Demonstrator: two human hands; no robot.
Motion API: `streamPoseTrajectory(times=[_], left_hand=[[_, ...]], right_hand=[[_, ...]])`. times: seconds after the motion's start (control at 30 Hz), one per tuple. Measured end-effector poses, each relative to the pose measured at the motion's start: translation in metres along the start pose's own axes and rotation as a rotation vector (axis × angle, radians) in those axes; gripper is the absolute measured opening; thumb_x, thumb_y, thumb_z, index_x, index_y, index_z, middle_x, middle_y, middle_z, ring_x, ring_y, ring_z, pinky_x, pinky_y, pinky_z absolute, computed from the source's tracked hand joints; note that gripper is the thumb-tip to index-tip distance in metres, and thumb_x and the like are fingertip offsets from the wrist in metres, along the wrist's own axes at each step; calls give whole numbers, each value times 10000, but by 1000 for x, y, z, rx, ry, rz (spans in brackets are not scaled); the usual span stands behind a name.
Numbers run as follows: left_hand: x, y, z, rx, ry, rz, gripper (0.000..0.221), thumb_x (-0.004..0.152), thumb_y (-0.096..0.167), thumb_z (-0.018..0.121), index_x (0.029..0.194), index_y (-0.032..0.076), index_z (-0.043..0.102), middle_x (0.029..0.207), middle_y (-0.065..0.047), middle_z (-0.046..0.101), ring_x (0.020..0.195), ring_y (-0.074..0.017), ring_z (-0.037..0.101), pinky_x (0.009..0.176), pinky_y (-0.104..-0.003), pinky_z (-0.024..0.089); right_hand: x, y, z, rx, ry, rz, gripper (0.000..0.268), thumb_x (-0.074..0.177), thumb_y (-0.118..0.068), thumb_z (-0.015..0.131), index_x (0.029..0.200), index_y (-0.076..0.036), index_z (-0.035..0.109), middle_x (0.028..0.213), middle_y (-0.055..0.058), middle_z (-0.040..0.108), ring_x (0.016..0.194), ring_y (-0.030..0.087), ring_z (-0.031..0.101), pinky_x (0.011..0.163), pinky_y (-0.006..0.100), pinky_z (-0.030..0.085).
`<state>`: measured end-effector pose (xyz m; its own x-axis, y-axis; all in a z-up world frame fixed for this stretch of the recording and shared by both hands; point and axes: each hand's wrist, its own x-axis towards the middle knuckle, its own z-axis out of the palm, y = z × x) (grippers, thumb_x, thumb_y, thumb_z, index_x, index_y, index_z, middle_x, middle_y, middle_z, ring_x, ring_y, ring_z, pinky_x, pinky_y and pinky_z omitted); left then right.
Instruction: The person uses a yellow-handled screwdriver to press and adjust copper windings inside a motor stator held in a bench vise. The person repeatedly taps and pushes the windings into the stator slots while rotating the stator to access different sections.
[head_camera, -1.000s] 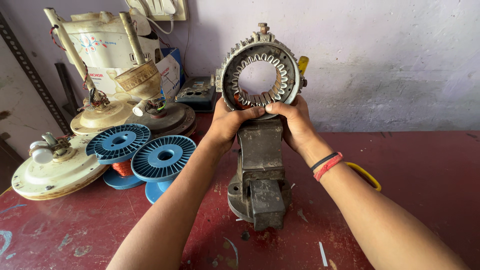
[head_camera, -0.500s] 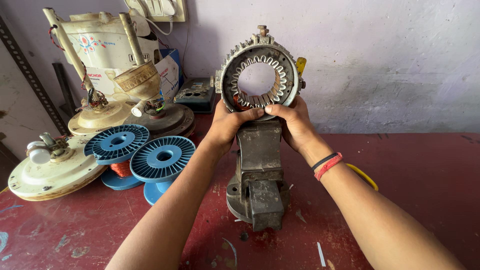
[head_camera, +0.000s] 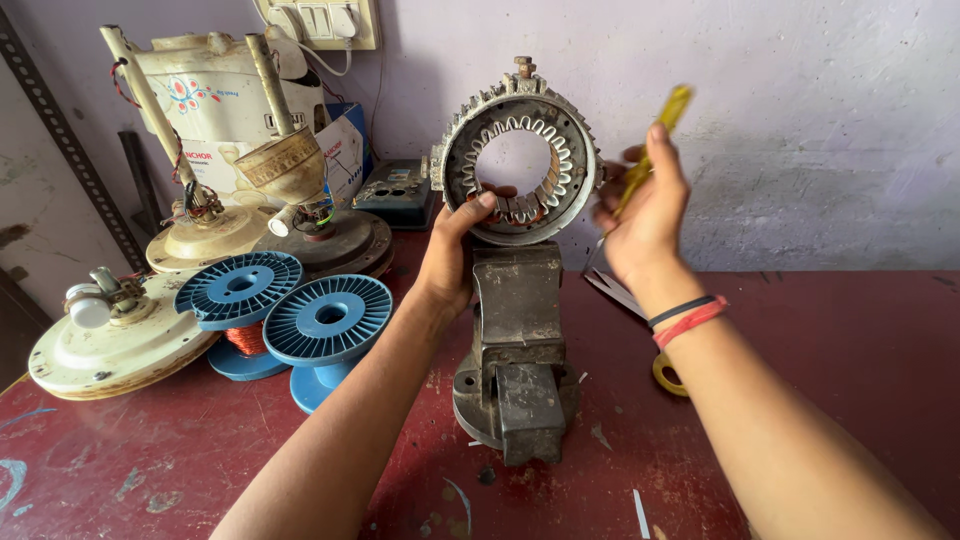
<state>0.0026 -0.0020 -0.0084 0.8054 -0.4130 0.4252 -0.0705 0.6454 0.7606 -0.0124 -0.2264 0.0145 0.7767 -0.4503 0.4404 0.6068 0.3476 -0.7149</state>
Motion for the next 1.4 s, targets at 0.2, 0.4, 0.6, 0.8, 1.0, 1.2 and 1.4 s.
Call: streamPoseTrajectory(times=[0.2, 0.4, 0.6, 0.8, 1.0, 1.2, 1.4], left_hand=[[2, -4, -1, 29, 75, 3, 559, 865, 340, 697, 1288, 19, 522, 1106, -166, 631, 1008, -273, 673, 864, -441, 615], [1, -2, 3, 58, 106, -20, 508, 840, 335, 665, 1243, 55, 534, 1073, -150, 648, 992, -257, 687, 842, -434, 616], [3, -3, 0, 50, 76, 6, 406, 875, 302, 648, 1153, 13, 585, 1009, -132, 673, 911, -234, 679, 791, -395, 597], [6, -6, -4, 32, 45, 27, 391, 873, 284, 650, 1147, 11, 598, 1009, -132, 679, 907, -232, 678, 797, -380, 587], [8, -11, -6, 1, 100, 39, 360, 859, 252, 631, 1148, 40, 588, 977, -109, 647, 871, -214, 663, 773, -371, 577], [11, 0, 1, 21, 111, 12, 391, 851, 188, 641, 1165, -40, 594, 943, -118, 607, 852, -247, 630, 760, -401, 563], [5, 5, 13, 117, 308, 28, 505, 783, 158, 738, 1222, 43, 516, 1015, -127, 657, 913, -240, 697, 807, -412, 624]], right_hand=[[7, -65, 9, 113, 33, -356, 333, 1059, -384, 562, 926, -79, 539, 762, 85, 631, 642, 173, 642, 564, 318, 506], [-37, -81, 49, -555, -432, -489, 455, 1115, -484, 436, 984, -60, 533, 740, 102, 679, 505, 147, 628, 401, 256, 475], [-57, -61, 69, -486, -501, -534, 386, 1154, -383, 518, 1123, 1, 519, 839, 97, 686, 636, 105, 653, 543, 233, 538], [-58, -59, 68, -606, -472, -655, 377, 1161, -375, 514, 1124, -2, 556, 836, 84, 695, 652, 95, 668, 557, 218, 546], [-67, -71, 74, -508, -460, -591, 366, 1141, -375, 525, 1105, -13, 569, 784, 68, 692, 590, 83, 618, 507, 217, 492], [-57, -113, 38, -1272, -342, -509, 367, 1004, -274, 653, 753, -7, 677, 606, 69, 668, 535, 88, 649, 486, 233, 481], [-43, -85, 2, -1450, -337, 265, 237, 889, -177, 648, 846, 55, 655, 682, 156, 707, 453, 187, 571, 395, 347, 452]])
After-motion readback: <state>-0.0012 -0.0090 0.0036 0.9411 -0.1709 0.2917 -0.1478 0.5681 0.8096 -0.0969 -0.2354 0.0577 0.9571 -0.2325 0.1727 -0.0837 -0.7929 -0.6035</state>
